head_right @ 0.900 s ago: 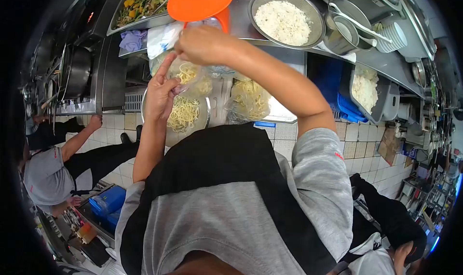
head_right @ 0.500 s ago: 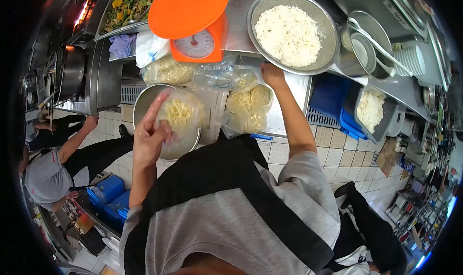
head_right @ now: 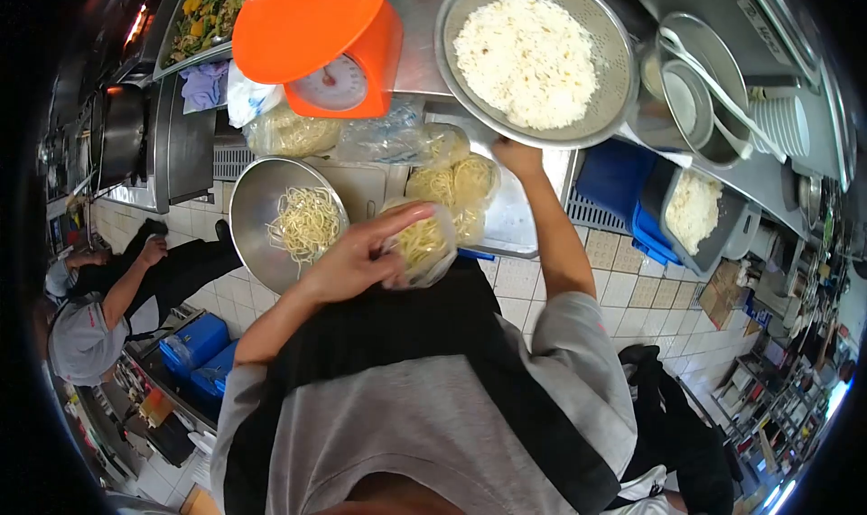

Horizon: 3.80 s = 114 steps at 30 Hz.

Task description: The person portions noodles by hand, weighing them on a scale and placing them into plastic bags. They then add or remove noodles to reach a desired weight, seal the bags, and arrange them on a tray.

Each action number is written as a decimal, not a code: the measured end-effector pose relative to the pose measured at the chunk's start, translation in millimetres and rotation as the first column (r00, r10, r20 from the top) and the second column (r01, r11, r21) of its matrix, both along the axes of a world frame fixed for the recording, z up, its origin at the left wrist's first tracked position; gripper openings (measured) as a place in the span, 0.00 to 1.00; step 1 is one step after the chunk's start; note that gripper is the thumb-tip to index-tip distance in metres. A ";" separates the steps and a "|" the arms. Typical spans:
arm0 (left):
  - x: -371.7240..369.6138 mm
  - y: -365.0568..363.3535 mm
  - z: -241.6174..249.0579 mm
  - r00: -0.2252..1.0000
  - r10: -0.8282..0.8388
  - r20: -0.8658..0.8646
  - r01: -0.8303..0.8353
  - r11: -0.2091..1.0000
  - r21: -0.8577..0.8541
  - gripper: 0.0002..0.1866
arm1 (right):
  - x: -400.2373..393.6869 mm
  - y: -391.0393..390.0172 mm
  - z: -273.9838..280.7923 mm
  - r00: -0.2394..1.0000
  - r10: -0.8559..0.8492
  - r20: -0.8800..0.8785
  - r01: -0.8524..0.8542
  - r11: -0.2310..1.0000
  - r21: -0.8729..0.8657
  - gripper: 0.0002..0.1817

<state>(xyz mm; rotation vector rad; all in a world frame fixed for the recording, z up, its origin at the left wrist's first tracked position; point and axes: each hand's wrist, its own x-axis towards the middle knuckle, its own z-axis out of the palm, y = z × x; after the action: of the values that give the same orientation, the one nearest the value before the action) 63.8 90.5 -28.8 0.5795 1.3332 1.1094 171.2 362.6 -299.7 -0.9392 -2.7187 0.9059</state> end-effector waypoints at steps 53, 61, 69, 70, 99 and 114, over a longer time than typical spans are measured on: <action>637.6 -460.3 -150.6 -0.347 0.462 -0.816 -0.568 -0.796 -0.209 0.23 | 188.7 -756.5 215.8 -0.899 0.429 -0.084 -0.435 -0.899 0.060 0.13; 650.2 -448.2 -174.1 -0.423 0.447 -0.788 -0.365 -0.880 -0.303 0.25 | 217.5 -868.1 200.8 -0.989 0.122 0.081 -0.119 -0.992 0.032 0.09; 636.2 -520.5 -185.5 -0.489 0.527 -0.695 -0.444 -0.836 -0.322 0.33 | 189.8 -912.9 190.9 -0.945 0.115 0.307 -0.110 -0.993 0.035 0.12; 650.7 -532.5 -205.0 -0.593 0.465 -0.658 -0.370 -0.883 -0.290 0.35 | 182.2 -912.7 189.8 -0.939 0.175 0.297 -0.167 -0.985 0.053 0.12; 668.7 -578.0 -153.7 -0.617 -0.067 0.784 0.181 -0.982 0.059 0.25 | 481.2 -856.2 134.9 -0.559 0.546 -0.624 -0.653 -0.754 -0.075 0.18; 713.0 -615.5 -248.8 -0.978 -0.174 -0.113 0.164 -0.981 0.100 0.24 | 312.8 -757.4 212.0 -0.705 0.597 -0.383 -0.632 -0.774 -0.043 0.13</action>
<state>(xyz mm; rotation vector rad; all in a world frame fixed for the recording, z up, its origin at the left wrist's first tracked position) 776.8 -525.0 -277.6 1.4515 -0.6108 -1.2339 484.1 -394.8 -87.7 2.7978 -2.0223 1.3218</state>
